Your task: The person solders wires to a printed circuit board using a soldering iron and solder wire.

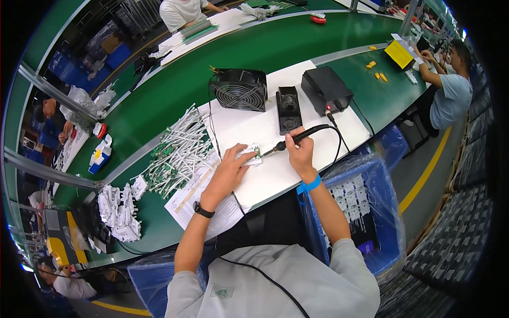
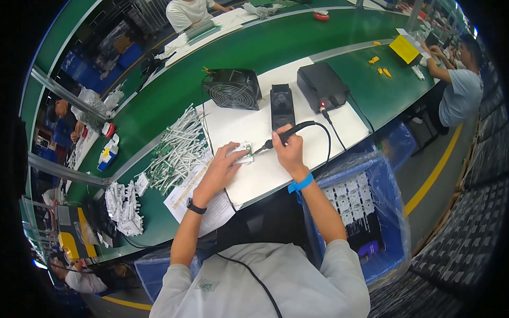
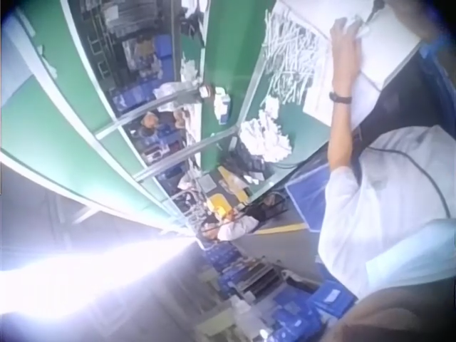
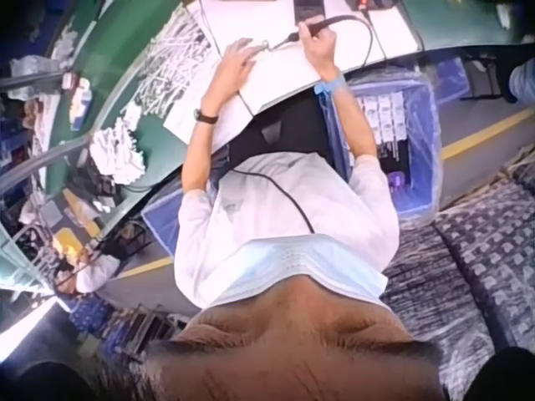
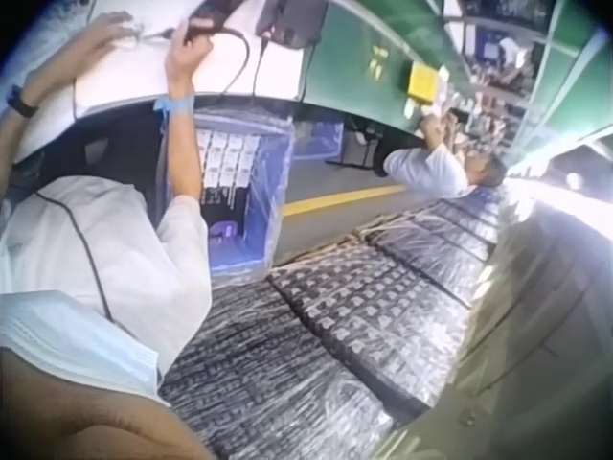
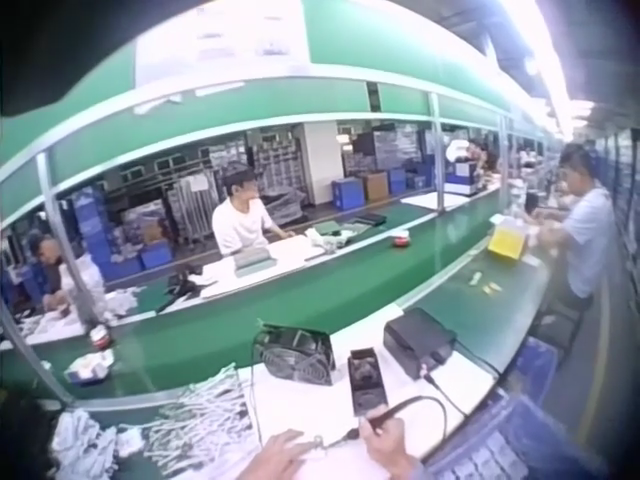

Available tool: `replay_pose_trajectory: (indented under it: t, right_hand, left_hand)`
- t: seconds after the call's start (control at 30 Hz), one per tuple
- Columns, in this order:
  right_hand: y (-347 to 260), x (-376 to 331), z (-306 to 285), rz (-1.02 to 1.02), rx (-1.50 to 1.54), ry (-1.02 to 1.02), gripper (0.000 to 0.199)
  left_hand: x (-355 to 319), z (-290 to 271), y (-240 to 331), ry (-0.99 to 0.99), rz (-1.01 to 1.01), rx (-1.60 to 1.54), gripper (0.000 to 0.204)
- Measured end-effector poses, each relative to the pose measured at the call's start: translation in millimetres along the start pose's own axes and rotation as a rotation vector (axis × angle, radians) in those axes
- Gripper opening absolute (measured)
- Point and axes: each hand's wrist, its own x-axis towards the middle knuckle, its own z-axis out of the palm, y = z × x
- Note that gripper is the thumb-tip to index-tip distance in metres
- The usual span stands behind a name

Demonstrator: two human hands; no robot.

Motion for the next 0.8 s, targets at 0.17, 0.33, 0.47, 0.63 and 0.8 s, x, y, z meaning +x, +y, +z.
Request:
replay_pose_trajectory:
  t: [0.17,0.33,0.47,0.63,0.8]
  right_hand:
    - [-0.4,2.0,-1.5,-0.030,-0.038,-0.015,0.017]
    - [2.0,0.7,-1.1,-0.014,-0.017,0.016,0.016]
    - [2.5,1.0,-0.2,0.018,0.012,0.020,0.016]
    - [6.1,0.6,-1.4,-0.010,-0.030,0.009,0.015]
    - [4.4,0.7,-0.5,-0.005,-0.018,0.009,0.015]
  left_hand:
    - [0.7,-0.5,1.2,-0.007,-0.004,0.002,0.044]
    - [0.5,-0.3,1.4,-0.008,-0.004,0.009,0.044]
    - [0.1,-0.3,0.5,-0.014,-0.014,0.004,0.044]
    - [1.0,-0.6,2.8,-0.016,-0.015,0.007,0.044]
    - [0.4,-0.5,1.7,-0.011,-0.020,0.017,0.045]
